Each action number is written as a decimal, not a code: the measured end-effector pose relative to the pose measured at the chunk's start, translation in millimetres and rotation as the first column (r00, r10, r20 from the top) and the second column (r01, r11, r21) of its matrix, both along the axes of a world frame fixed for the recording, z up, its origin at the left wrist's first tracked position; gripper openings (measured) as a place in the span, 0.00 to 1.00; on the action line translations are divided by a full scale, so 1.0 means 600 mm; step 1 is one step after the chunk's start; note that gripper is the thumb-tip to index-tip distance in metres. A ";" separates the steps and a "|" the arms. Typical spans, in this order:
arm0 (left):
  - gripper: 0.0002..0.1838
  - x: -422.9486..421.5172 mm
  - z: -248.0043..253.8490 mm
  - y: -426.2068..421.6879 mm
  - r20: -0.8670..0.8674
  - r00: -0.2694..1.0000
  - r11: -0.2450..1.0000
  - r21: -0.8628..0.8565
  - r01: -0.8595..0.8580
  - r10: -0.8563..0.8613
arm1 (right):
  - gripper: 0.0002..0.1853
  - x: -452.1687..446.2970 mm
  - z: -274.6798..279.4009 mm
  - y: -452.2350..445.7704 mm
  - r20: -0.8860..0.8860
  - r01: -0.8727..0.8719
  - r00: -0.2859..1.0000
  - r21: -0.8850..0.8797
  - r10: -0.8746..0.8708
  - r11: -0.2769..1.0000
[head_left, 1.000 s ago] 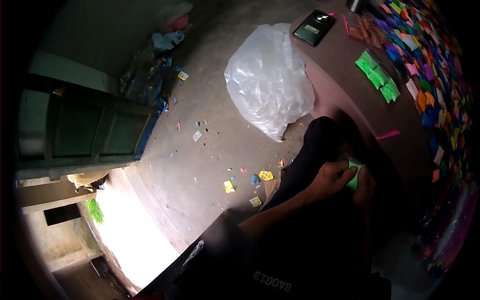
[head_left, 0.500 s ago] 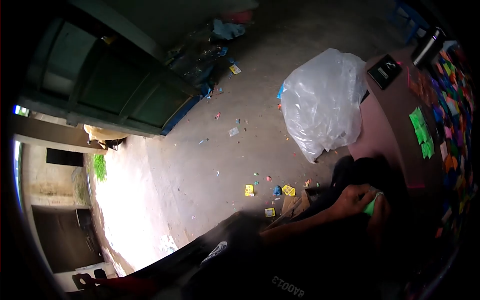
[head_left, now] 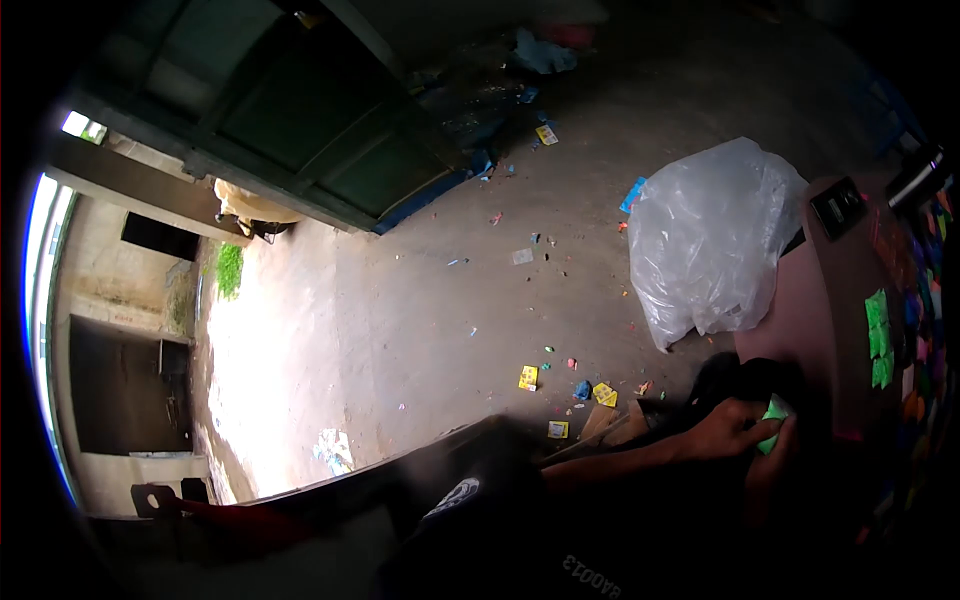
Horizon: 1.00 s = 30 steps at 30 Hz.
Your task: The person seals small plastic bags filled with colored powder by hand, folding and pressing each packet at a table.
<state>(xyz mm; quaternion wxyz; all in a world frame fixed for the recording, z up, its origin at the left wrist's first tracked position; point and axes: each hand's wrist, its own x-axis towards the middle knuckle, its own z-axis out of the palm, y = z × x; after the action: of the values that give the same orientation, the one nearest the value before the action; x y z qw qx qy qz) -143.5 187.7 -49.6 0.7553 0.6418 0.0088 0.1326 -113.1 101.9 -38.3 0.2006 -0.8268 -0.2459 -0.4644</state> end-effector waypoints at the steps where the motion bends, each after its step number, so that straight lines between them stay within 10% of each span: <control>1: 0.13 0.000 0.000 0.003 0.013 1.000 1.000 0.007 0.002 -0.002 | 0.11 -0.001 -0.003 0.004 -0.005 -0.002 1.000 0.006 0.002 1.000; 8: 0.15 -0.009 0.015 0.034 -0.037 0.999 0.999 -0.017 -0.031 0.030 | 0.06 0.001 0.013 0.082 0.131 0.035 0.989 0.248 -0.070 0.968; 14: 0.18 -0.018 0.046 0.074 -0.065 0.997 0.998 -0.031 -0.052 0.050 | 0.16 0.058 -0.071 -0.039 -0.210 -0.361 0.914 -0.035 0.347 0.932; 19: 0.18 -0.012 0.040 0.075 -0.070 0.987 0.986 0.096 -0.135 0.142 | 0.34 0.107 -0.151 -0.107 -0.741 -0.421 0.557 0.137 0.375 0.896; 25: 0.19 -0.022 0.061 0.096 -0.057 0.977 0.970 0.146 -0.194 0.204 | 0.34 0.149 -0.208 -0.121 -0.720 -0.033 0.020 0.693 0.694 0.720; 30: 0.20 -0.028 0.067 0.109 -0.139 0.982 0.982 0.157 -0.108 0.130 | 0.31 0.154 -0.175 -0.075 -0.693 0.034 0.009 0.720 0.720 0.693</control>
<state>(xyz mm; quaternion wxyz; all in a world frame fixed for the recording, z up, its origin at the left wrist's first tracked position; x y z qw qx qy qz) -160.5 253.2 -9.5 0.6932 0.7028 0.0937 0.1296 -20.5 56.8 -143.1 0.6525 -0.7163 -0.1130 0.2199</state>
